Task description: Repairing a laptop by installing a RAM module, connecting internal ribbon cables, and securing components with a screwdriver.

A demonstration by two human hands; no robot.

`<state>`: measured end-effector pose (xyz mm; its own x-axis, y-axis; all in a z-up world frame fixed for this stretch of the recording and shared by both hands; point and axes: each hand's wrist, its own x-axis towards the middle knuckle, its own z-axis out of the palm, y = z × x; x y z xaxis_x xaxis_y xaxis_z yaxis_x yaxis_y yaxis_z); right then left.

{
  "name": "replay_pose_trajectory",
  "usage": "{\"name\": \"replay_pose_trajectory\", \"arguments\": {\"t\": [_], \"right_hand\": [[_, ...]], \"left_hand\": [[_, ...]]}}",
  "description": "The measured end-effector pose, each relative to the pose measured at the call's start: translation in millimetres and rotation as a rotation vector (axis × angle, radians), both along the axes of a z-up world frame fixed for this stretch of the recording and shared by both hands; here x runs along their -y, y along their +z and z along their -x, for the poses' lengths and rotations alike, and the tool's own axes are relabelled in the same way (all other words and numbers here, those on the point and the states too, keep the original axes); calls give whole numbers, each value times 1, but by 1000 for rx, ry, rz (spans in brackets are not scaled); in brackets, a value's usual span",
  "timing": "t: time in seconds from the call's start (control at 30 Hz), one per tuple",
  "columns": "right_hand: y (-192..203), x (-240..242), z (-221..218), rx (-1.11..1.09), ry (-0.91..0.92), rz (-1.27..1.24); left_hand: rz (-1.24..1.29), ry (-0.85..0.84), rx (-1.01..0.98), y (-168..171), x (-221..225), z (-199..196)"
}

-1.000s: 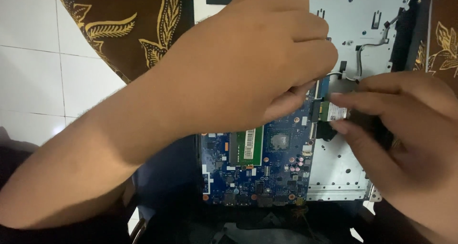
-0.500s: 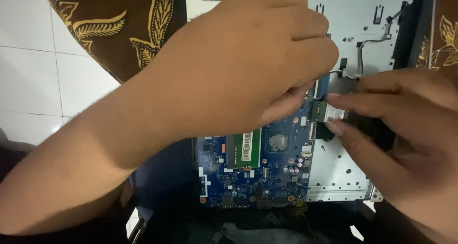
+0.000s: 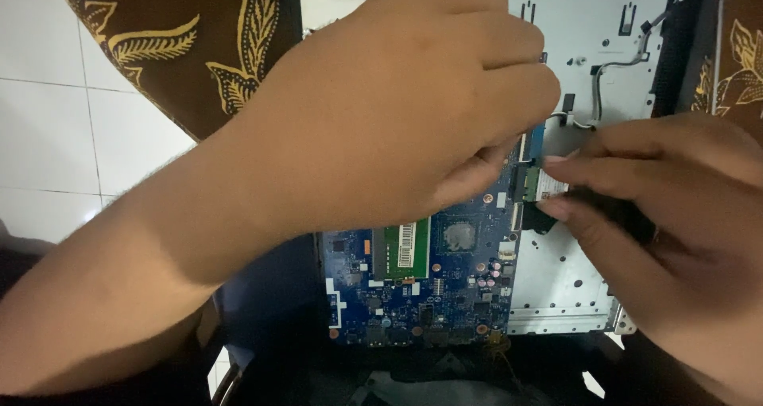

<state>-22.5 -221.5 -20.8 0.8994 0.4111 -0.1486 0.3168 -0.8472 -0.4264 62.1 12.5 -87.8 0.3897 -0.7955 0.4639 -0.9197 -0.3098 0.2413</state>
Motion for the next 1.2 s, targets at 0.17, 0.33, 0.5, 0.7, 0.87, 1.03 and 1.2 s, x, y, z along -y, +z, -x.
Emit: {"name": "replay_pose_trajectory", "arguments": {"t": [0.17, 0.33, 0.5, 0.7, 0.87, 1.03, 1.2], "right_hand": [[-3, 7, -5, -23, 38, 34], [-5, 8, -10, -28, 109, -24], [0, 3, -12, 4, 143, -56], [-1, 13, -9, 77, 202, -38], [10, 23, -10, 83, 181, -70], [0, 75, 7, 110, -14, 232], [-23, 105, 10, -154, -474, -148]], "left_hand": [[-35, 23, -25, 3, 3, 0], [-26, 17, -41, 3, 3, -1], [-20, 11, -50, 4, 3, -1], [-65, 36, -8, 10, 3, 0], [-133, 100, 142, 20, 1, 4], [-105, 89, 218, 30, 3, 7], [-92, -8, 89, 40, 12, 22]]}}
